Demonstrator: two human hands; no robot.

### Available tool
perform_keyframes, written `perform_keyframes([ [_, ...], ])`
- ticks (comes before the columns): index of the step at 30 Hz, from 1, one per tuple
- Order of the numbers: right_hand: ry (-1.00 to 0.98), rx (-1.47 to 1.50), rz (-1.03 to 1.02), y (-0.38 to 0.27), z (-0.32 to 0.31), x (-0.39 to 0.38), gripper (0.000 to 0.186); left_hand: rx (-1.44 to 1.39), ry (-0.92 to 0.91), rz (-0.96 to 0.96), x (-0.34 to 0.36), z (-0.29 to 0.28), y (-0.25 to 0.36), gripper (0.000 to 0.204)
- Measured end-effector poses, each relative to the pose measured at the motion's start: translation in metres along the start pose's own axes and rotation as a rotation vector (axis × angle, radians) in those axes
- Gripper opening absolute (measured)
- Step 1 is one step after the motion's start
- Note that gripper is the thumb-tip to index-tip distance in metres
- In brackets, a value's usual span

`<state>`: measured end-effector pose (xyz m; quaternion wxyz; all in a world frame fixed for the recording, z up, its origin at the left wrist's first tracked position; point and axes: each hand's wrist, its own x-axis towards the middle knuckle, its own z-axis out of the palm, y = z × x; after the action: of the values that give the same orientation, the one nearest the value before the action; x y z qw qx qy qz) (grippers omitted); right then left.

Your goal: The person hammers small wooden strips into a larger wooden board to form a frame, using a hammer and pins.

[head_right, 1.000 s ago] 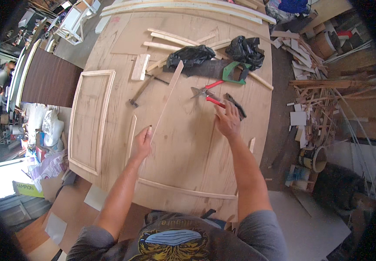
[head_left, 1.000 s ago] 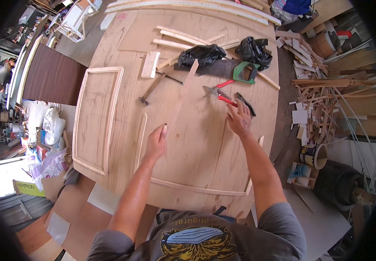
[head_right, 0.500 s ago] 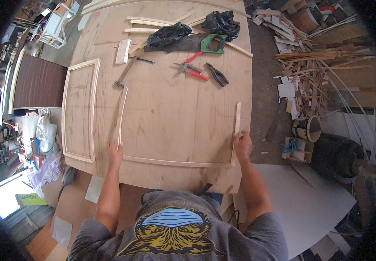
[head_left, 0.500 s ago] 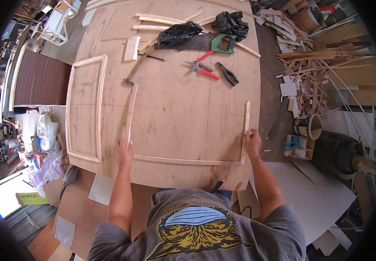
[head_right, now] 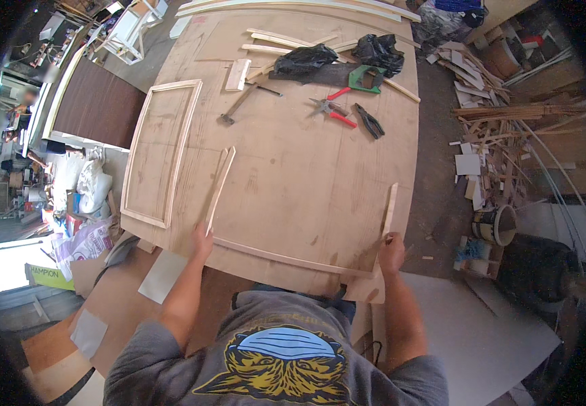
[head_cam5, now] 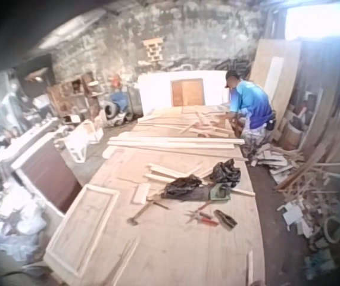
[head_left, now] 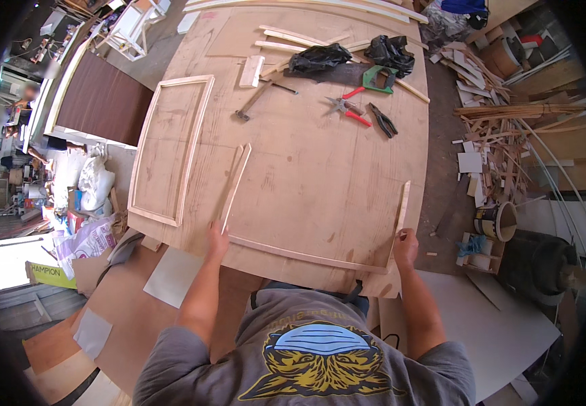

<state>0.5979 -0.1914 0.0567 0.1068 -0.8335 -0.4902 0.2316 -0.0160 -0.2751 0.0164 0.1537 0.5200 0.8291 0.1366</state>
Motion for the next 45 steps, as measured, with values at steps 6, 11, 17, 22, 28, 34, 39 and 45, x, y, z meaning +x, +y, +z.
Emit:
perform_keyframes([
  [6,0.030,0.003,0.012,0.008,-0.010,-0.023,0.026,0.136,-0.066,-0.022,-0.032,-0.039,0.041,0.023],
  [11,0.140,-0.062,-0.108,-0.001,-0.005,-0.020,0.044,0.022,0.028,0.074,-0.029,-0.048,0.044,0.030],
  [17,0.064,0.156,-0.439,-0.069,-0.011,-0.004,0.047,-0.025,0.045,0.256,-0.018,-0.054,0.117,0.033],
  [22,-0.047,0.181,-0.514,-0.149,-0.024,-0.010,0.048,-0.043,0.022,0.427,0.000,-0.055,0.184,0.033],
  [28,0.098,-0.019,-0.938,-0.180,-0.056,-0.007,0.056,0.137,-0.217,0.805,0.030,-0.032,0.254,0.035],
  [34,0.014,-0.054,-0.963,-0.148,-0.059,-0.005,0.046,0.115,-0.229,0.932,0.031,-0.027,0.299,0.037],
  [39,0.017,-0.017,-0.884,-0.130,-0.066,-0.007,0.031,0.128,-0.291,0.988,0.029,-0.027,0.320,0.036],
  [45,0.002,-0.032,-0.850,-0.120,-0.071,-0.003,0.029,0.136,-0.345,0.984,0.028,-0.019,0.330,0.036],
])
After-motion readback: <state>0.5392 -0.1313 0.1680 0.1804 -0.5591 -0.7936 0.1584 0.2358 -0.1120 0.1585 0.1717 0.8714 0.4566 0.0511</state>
